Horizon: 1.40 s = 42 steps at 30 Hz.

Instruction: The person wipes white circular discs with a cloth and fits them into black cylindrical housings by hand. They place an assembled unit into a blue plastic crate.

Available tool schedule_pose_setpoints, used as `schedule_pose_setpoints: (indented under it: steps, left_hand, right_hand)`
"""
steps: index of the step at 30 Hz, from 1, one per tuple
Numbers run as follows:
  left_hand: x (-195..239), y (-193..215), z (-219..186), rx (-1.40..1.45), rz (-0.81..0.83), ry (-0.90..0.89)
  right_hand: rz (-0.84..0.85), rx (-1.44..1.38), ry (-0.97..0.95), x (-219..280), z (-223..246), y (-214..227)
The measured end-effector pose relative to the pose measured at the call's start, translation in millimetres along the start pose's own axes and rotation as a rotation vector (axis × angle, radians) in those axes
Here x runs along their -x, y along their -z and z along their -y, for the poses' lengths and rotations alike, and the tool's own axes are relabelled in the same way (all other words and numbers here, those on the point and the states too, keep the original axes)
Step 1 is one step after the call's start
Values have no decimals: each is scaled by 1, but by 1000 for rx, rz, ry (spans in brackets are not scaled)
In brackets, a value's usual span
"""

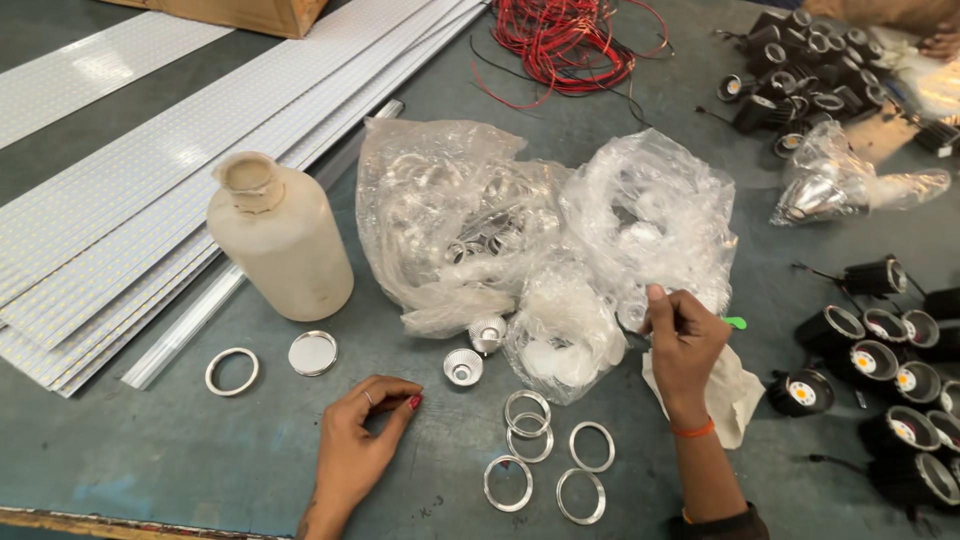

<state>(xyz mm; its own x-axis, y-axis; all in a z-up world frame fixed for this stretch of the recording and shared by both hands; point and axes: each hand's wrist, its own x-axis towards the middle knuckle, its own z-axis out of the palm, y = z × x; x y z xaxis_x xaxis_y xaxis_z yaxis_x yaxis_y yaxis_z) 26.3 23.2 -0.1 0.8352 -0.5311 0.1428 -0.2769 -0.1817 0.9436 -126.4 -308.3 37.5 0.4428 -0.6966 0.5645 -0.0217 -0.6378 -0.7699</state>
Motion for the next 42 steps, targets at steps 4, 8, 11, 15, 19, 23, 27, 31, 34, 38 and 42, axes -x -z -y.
schedule_pose_setpoints:
  steps: [4,8,11,15,19,23,27,31,34,38,42]
  left_hand:
    - [-1,0,0,21,1,20]
    - [-1,2,-2,35,7,30]
    - [-1,2,-3,33,12,29]
    - [1,2,-3,15,9,42]
    - [1,2,-4,11,10,27]
    - [1,2,-3,18,14,25]
    - [1,2,-1,21,12,19]
    - [2,2,0,16,8,7]
    - [2,1,0,14,8,13]
    - [2,1,0,7,6,17]
    - [2,1,1,0,7,13]
  right_hand:
    - [26,-15,4,1,3,-3]
    - [51,-18,12,2,11,-8]
    - [33,74,89,2,11,-5]
    - [-47,351,284,-8,7,9]
    - [-139,362,238,-18,-9,26]
    - [-217,138,64,-22,-25,34]
    - [-249,-52,-31,-24,-33,36]
    - [-265,-146,-66,-25,-34,37]
    - [-266,-157,-69,-25,-34,37]
    - [-266,-176,-68,-26,-37,37]
    - [-263,-168,-76,-25,-38,37]
